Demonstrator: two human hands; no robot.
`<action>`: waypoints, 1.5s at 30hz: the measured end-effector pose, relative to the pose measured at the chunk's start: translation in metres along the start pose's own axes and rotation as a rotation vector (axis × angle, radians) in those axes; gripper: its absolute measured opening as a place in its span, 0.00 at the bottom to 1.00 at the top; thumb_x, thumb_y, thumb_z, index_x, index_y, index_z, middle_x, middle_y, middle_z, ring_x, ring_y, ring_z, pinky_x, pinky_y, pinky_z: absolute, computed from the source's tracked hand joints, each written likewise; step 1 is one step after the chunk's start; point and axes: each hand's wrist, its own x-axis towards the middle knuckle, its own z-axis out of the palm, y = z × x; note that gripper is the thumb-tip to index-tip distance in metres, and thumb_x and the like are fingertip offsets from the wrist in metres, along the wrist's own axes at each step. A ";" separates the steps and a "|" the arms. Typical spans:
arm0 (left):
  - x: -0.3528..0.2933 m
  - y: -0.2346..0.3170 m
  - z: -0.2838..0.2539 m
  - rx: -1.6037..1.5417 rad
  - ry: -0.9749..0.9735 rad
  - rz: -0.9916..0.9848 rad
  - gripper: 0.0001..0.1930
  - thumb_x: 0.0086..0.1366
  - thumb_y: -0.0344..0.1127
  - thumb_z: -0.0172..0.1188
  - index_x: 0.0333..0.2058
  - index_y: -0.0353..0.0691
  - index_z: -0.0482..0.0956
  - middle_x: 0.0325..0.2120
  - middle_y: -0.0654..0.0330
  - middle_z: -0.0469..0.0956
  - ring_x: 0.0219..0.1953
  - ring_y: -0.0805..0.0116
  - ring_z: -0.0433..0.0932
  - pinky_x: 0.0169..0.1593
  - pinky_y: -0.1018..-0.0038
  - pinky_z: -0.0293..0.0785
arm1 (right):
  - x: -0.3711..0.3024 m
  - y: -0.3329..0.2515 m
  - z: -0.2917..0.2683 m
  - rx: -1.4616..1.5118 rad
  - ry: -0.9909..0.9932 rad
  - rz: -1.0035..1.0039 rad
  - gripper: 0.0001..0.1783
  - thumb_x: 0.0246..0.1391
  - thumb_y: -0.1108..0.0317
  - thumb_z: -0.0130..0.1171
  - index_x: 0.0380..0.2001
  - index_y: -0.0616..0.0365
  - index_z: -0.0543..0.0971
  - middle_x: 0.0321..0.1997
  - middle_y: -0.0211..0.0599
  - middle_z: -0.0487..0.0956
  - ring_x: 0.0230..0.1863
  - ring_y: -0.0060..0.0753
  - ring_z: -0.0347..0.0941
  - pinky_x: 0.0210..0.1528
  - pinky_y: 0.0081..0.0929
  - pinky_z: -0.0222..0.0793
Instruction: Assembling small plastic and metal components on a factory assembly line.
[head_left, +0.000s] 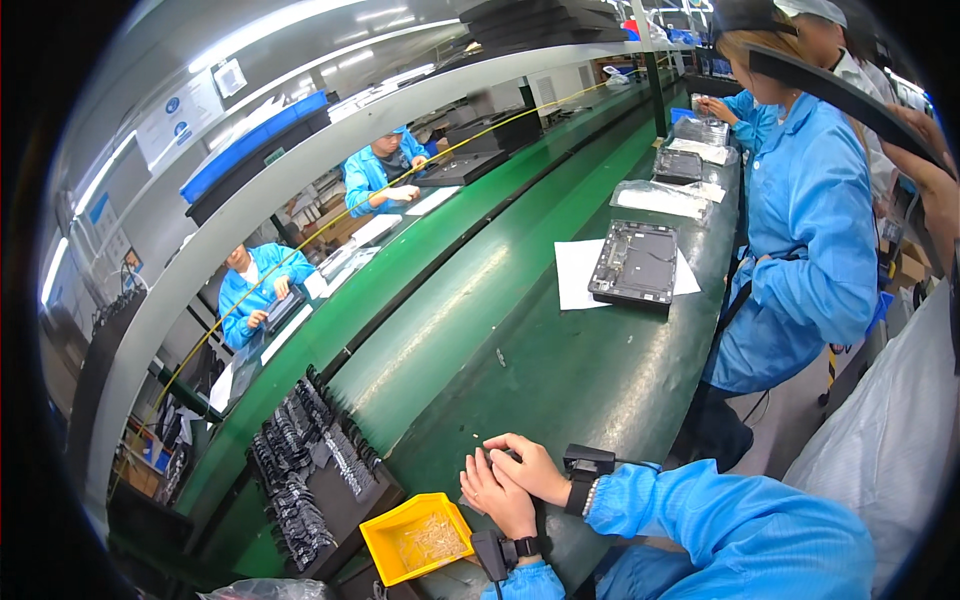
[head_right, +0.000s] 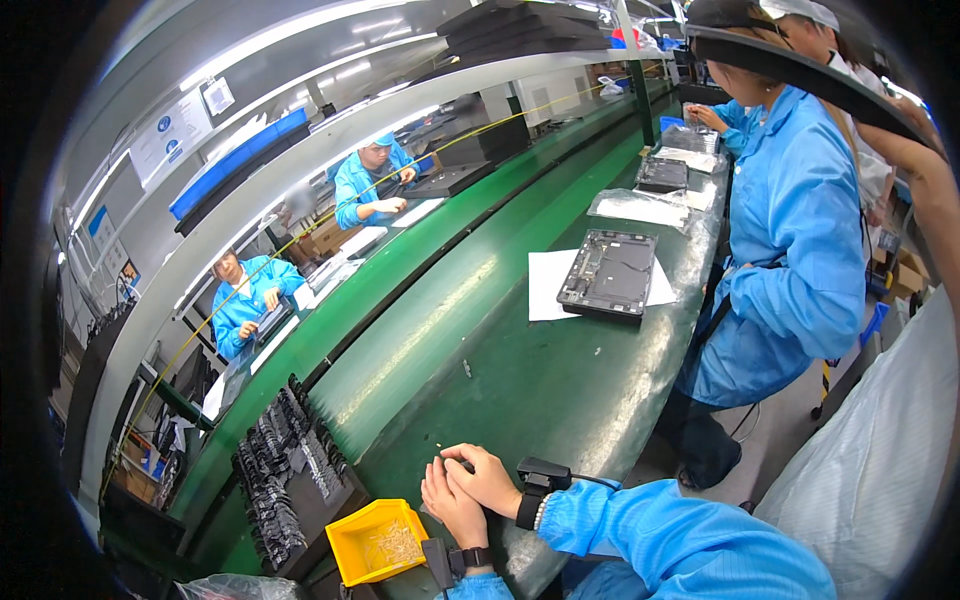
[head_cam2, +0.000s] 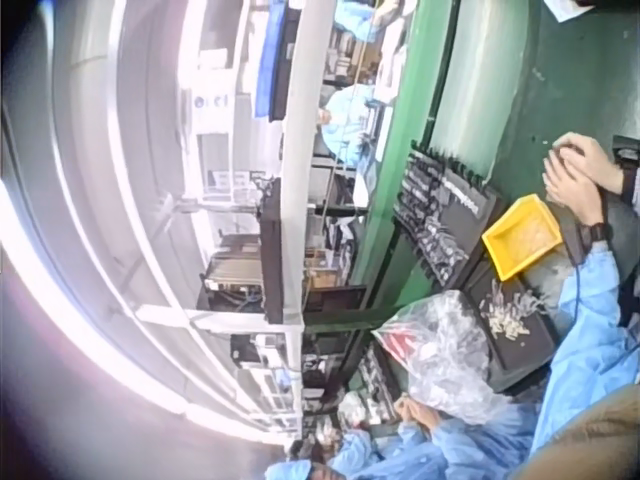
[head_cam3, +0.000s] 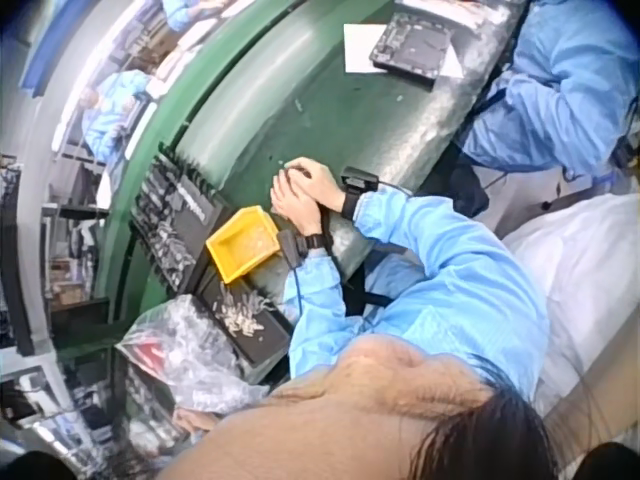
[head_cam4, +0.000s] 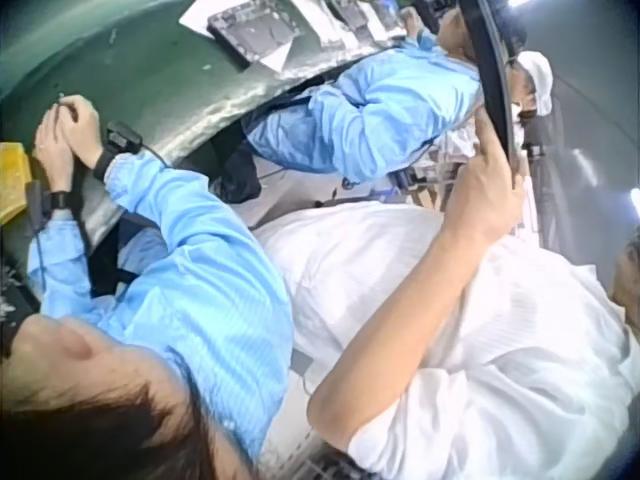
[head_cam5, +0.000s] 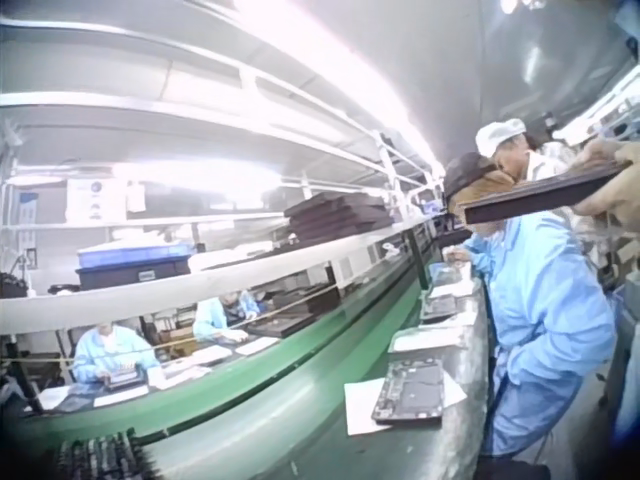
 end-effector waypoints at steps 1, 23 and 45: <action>0.000 -0.001 0.002 0.020 0.060 0.002 0.21 0.65 0.42 0.43 0.52 0.39 0.69 0.54 0.51 0.66 0.58 0.52 0.58 0.61 0.60 0.48 | 0.000 0.002 0.003 0.006 0.074 -0.012 0.14 0.51 0.67 0.53 0.40 0.60 0.76 0.40 0.40 0.78 0.42 0.38 0.74 0.45 0.29 0.69; 0.013 0.023 0.003 -0.374 0.189 -0.050 0.20 0.61 0.35 0.53 0.51 0.34 0.68 0.50 0.50 0.67 0.52 0.56 0.68 0.55 0.66 0.63 | 0.006 0.006 0.009 0.621 -0.022 0.065 0.14 0.54 0.61 0.55 0.43 0.54 0.77 0.47 0.40 0.76 0.48 0.35 0.73 0.49 0.25 0.67; 0.026 0.029 -0.021 -1.697 0.110 -0.640 0.17 0.63 0.34 0.49 0.52 0.48 0.65 0.38 0.62 0.72 0.33 0.70 0.73 0.26 0.76 0.71 | 0.003 -0.075 -0.023 0.833 -0.136 -0.037 0.27 0.63 0.55 0.38 0.53 0.69 0.65 0.59 0.48 0.65 0.62 0.38 0.59 0.65 0.35 0.51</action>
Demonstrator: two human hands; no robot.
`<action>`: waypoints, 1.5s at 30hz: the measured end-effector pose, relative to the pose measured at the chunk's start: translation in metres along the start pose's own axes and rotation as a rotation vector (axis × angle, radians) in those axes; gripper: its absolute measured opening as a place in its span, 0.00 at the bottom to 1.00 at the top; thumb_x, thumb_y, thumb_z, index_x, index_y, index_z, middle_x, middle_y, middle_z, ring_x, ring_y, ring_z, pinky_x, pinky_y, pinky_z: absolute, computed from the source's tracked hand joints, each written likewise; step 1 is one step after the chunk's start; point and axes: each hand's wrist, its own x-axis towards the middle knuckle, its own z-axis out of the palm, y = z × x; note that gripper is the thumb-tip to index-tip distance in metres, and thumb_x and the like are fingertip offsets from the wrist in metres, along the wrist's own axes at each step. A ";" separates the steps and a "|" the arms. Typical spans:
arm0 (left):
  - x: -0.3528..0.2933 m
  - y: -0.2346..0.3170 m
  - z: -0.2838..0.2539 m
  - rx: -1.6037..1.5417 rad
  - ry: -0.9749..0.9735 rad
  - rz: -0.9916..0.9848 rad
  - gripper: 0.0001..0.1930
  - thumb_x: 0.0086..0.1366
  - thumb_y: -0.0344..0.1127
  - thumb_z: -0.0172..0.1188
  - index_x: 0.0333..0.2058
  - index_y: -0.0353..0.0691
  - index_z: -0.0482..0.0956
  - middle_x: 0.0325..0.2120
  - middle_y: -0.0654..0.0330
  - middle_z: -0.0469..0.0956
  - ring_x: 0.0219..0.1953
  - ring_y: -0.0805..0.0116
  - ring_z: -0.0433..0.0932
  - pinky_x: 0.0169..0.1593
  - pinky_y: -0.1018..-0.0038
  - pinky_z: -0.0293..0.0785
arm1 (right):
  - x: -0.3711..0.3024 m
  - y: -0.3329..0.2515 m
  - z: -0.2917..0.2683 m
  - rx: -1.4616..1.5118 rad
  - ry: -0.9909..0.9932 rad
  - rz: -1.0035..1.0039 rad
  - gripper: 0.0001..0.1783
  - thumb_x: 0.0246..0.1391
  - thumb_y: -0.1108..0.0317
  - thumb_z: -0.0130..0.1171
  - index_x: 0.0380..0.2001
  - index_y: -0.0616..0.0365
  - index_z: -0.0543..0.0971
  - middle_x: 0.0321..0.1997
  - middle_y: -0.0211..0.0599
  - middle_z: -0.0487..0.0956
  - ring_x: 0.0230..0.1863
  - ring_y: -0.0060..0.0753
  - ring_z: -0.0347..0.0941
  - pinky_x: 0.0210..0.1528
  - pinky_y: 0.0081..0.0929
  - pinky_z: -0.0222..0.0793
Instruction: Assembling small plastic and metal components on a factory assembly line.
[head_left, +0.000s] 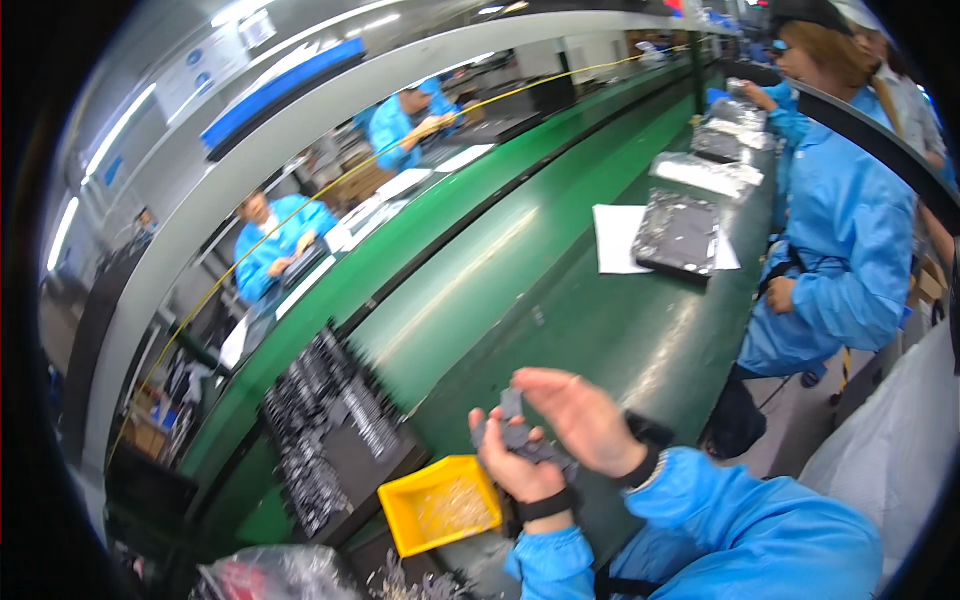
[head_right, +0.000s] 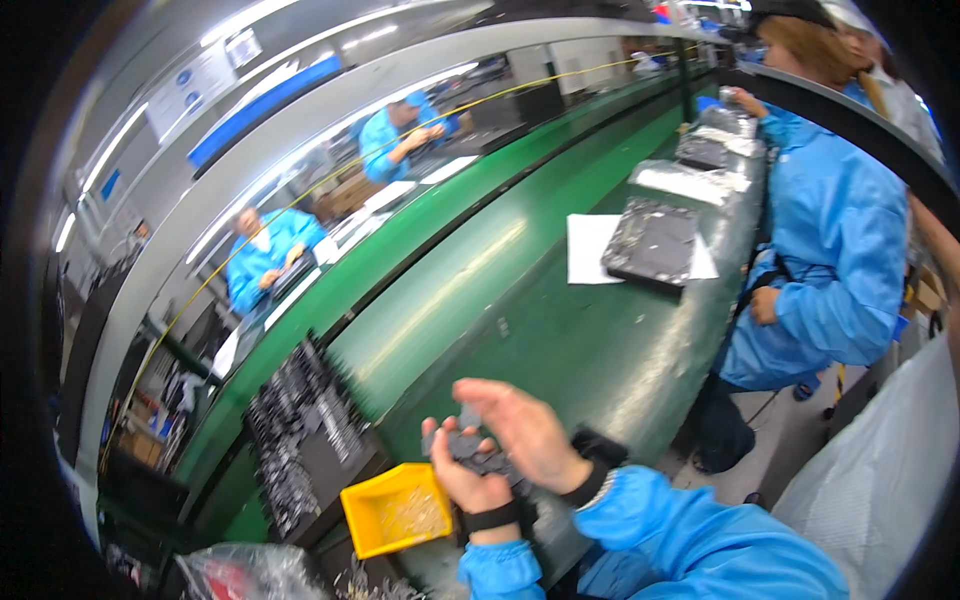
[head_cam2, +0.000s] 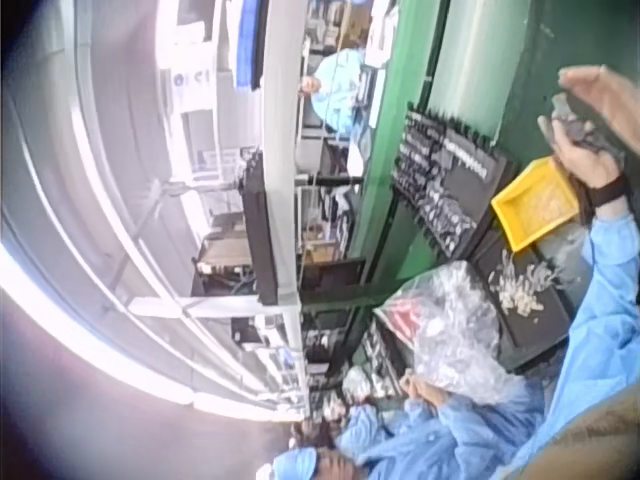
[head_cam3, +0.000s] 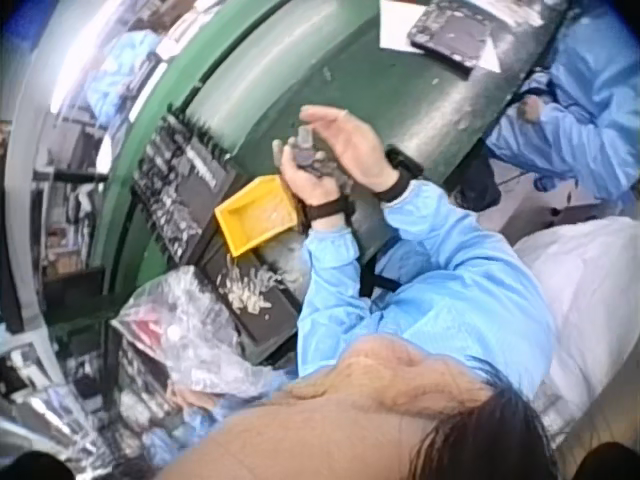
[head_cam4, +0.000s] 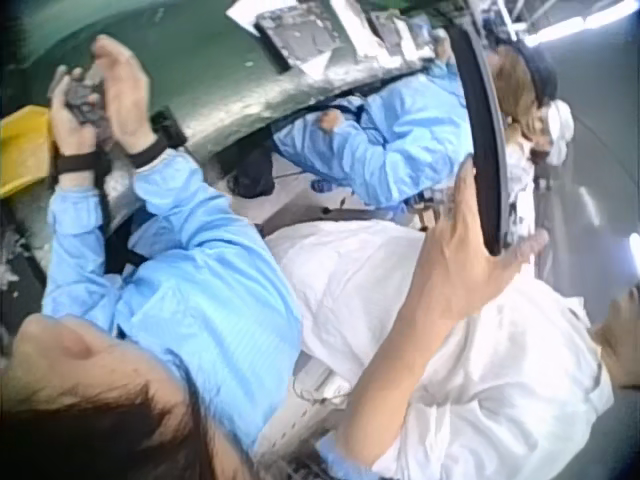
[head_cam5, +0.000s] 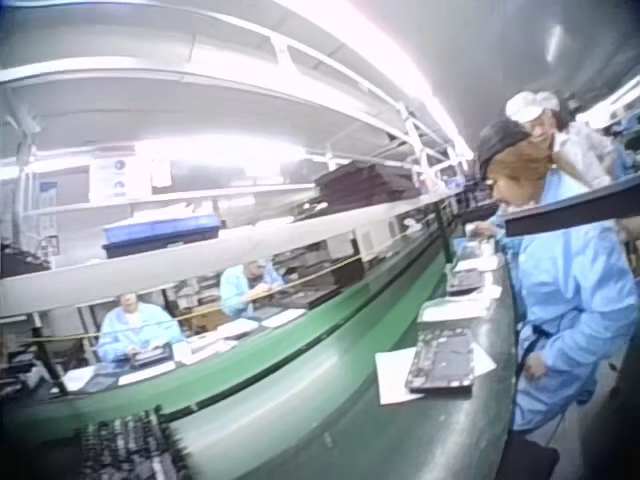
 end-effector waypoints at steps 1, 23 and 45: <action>-0.006 0.001 0.007 -0.050 0.016 -0.045 0.17 0.63 0.34 0.49 0.51 0.50 0.65 0.37 0.62 0.73 0.31 0.70 0.73 0.22 0.77 0.70 | -0.006 -0.011 -0.006 -0.214 0.046 -0.075 0.24 0.64 0.59 0.37 0.51 0.70 0.67 0.57 0.48 0.67 0.60 0.37 0.61 0.64 0.34 0.53; -0.162 0.089 -0.036 -0.550 -0.075 -0.589 0.13 0.63 0.39 0.51 0.46 0.47 0.74 0.40 0.59 0.72 0.39 0.64 0.67 0.31 0.74 0.68 | 0.020 0.072 -0.033 -1.741 -0.898 -0.414 0.40 0.44 0.31 0.49 0.59 0.36 0.64 0.67 0.46 0.52 0.65 0.71 0.41 0.56 0.72 0.42; -0.170 0.081 -0.076 -0.457 -0.106 -0.676 0.14 0.65 0.41 0.47 0.48 0.51 0.72 0.43 0.63 0.68 0.41 0.66 0.63 0.31 0.74 0.67 | 0.032 0.082 -0.043 -1.745 -0.434 -0.519 0.21 0.40 0.44 0.60 0.31 0.47 0.79 0.39 0.33 0.71 0.46 0.37 0.62 0.43 0.40 0.55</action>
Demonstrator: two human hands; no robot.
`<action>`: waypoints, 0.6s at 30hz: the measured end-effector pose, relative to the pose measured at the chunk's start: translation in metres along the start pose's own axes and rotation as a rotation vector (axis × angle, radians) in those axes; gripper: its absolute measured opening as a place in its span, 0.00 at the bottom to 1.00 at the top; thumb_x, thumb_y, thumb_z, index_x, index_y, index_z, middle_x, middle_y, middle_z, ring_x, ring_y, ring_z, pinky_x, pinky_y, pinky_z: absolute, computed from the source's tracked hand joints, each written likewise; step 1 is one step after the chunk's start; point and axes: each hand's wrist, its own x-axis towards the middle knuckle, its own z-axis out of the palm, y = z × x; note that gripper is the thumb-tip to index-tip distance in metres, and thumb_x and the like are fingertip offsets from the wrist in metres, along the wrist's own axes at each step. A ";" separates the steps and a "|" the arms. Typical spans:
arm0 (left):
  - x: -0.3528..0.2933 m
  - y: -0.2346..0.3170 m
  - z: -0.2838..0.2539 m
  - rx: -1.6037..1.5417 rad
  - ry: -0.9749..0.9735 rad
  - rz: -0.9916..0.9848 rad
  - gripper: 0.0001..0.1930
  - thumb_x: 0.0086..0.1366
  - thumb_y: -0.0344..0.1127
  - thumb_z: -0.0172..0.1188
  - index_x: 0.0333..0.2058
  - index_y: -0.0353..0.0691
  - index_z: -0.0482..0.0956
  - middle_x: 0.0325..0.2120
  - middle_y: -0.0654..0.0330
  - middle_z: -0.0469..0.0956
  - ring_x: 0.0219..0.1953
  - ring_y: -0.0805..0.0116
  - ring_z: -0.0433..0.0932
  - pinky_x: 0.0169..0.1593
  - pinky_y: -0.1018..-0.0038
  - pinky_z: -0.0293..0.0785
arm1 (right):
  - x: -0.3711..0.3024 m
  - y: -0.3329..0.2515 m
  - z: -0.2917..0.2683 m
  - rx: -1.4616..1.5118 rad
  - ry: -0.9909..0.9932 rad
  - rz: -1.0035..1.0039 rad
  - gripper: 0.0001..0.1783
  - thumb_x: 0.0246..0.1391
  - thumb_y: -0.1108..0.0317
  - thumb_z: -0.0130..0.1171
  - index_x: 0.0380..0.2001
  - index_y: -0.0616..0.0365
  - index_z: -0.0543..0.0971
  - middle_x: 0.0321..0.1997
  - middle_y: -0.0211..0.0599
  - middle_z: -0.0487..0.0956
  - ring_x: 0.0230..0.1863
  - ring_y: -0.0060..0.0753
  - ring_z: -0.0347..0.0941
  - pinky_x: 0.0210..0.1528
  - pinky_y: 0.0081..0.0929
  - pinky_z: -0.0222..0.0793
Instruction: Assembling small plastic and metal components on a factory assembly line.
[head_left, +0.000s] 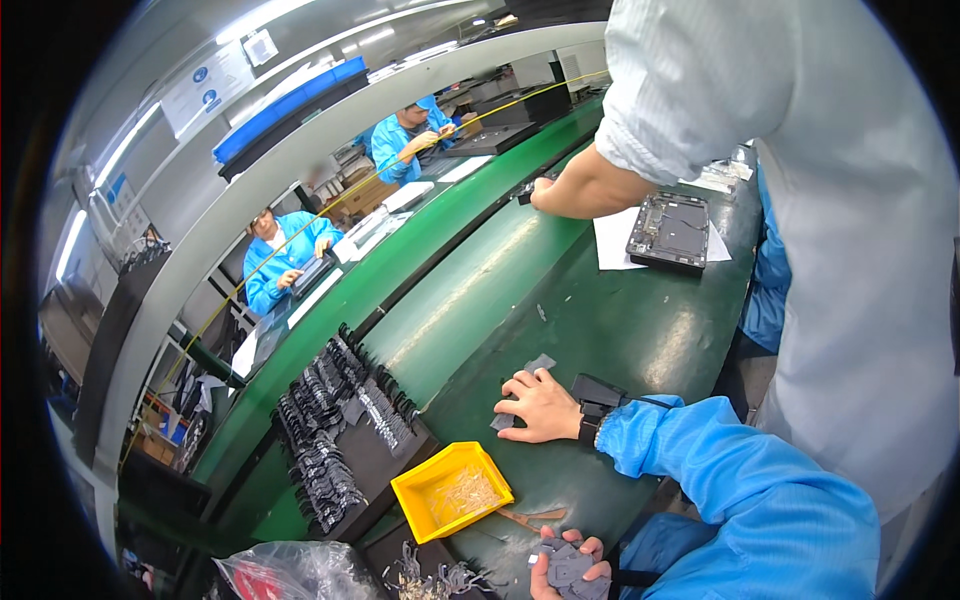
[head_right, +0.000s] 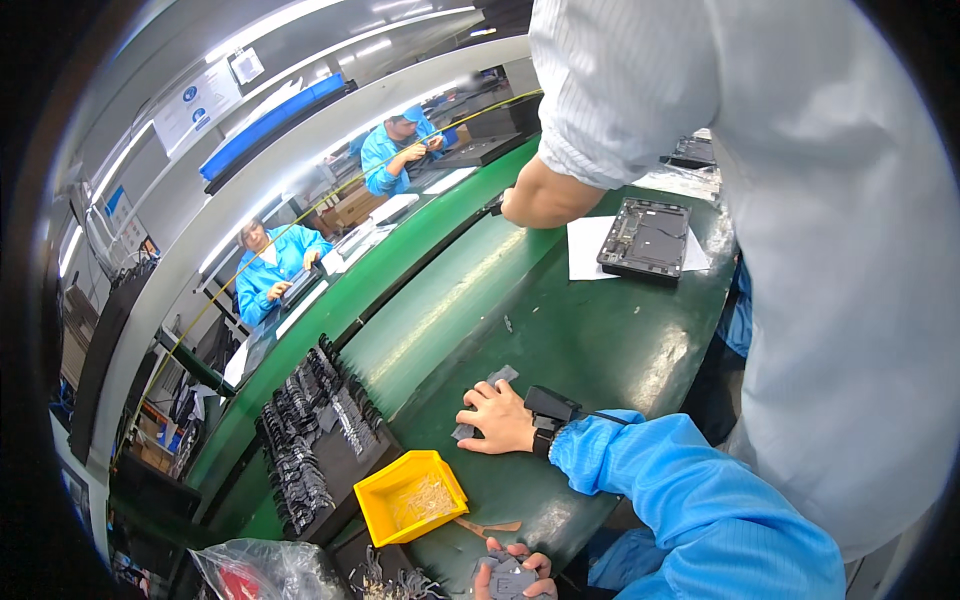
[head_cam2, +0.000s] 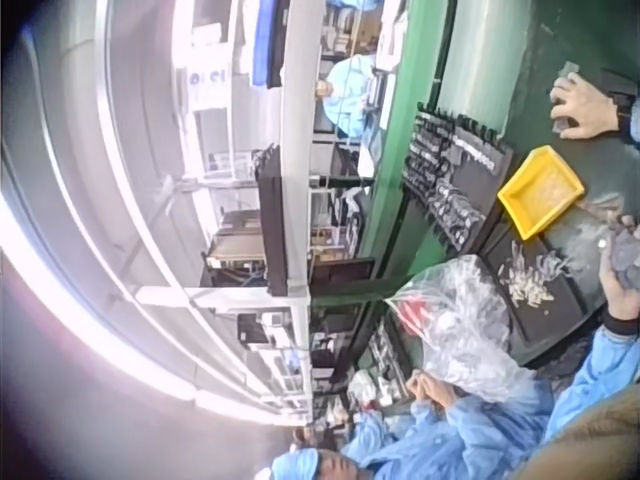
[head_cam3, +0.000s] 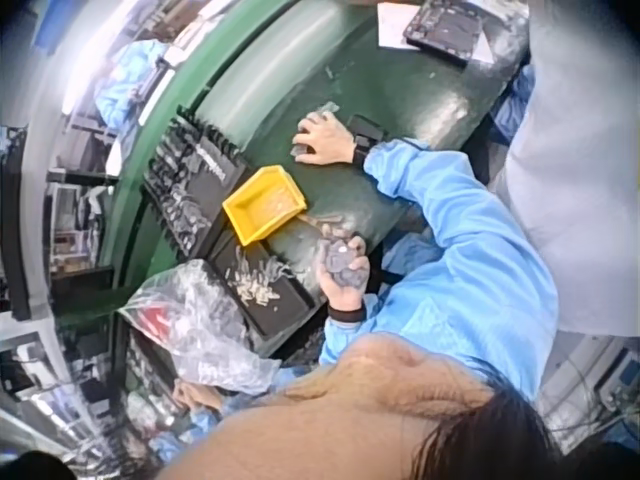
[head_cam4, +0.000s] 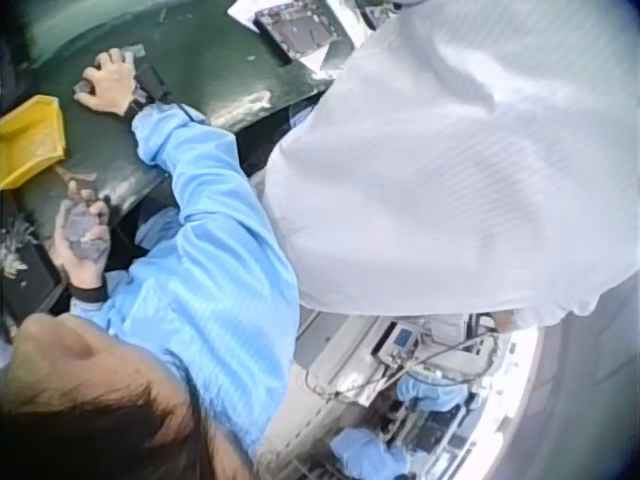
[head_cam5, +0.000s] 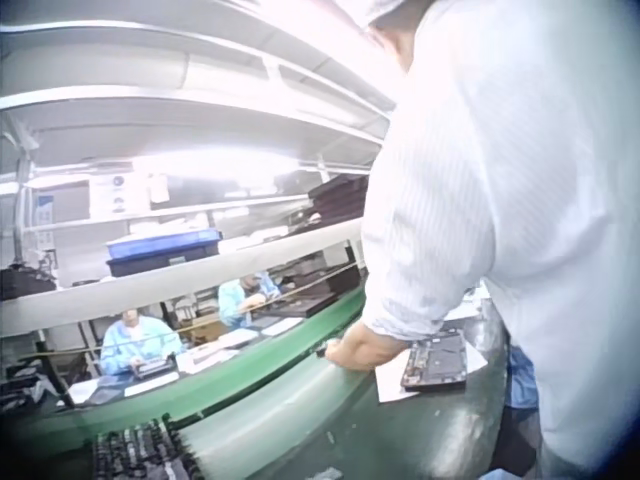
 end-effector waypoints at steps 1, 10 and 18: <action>-0.001 0.000 0.000 -0.001 0.000 0.002 0.14 0.65 0.41 0.47 0.48 0.51 0.72 0.43 0.63 0.68 0.41 0.66 0.63 0.31 0.74 0.67 | 0.000 0.001 -0.001 0.001 -0.073 0.013 0.25 0.40 0.43 0.60 0.36 0.48 0.79 0.45 0.38 0.71 0.53 0.43 0.60 0.50 0.47 0.54; 0.000 0.001 0.002 -0.016 -0.004 0.024 0.14 0.64 0.41 0.47 0.48 0.50 0.73 0.42 0.63 0.68 0.41 0.65 0.64 0.30 0.75 0.68 | -0.007 0.034 -0.005 -0.070 0.031 0.139 0.20 0.43 0.52 0.58 0.39 0.49 0.78 0.47 0.37 0.74 0.50 0.38 0.66 0.52 0.41 0.58; 0.008 -0.002 -0.007 -0.030 0.073 -0.010 0.15 0.64 0.41 0.49 0.48 0.52 0.72 0.44 0.62 0.69 0.41 0.65 0.65 0.30 0.75 0.69 | 0.003 0.009 -0.001 -0.169 0.034 0.329 0.37 0.43 0.34 0.54 0.49 0.50 0.74 0.54 0.47 0.67 0.61 0.55 0.54 0.59 0.66 0.40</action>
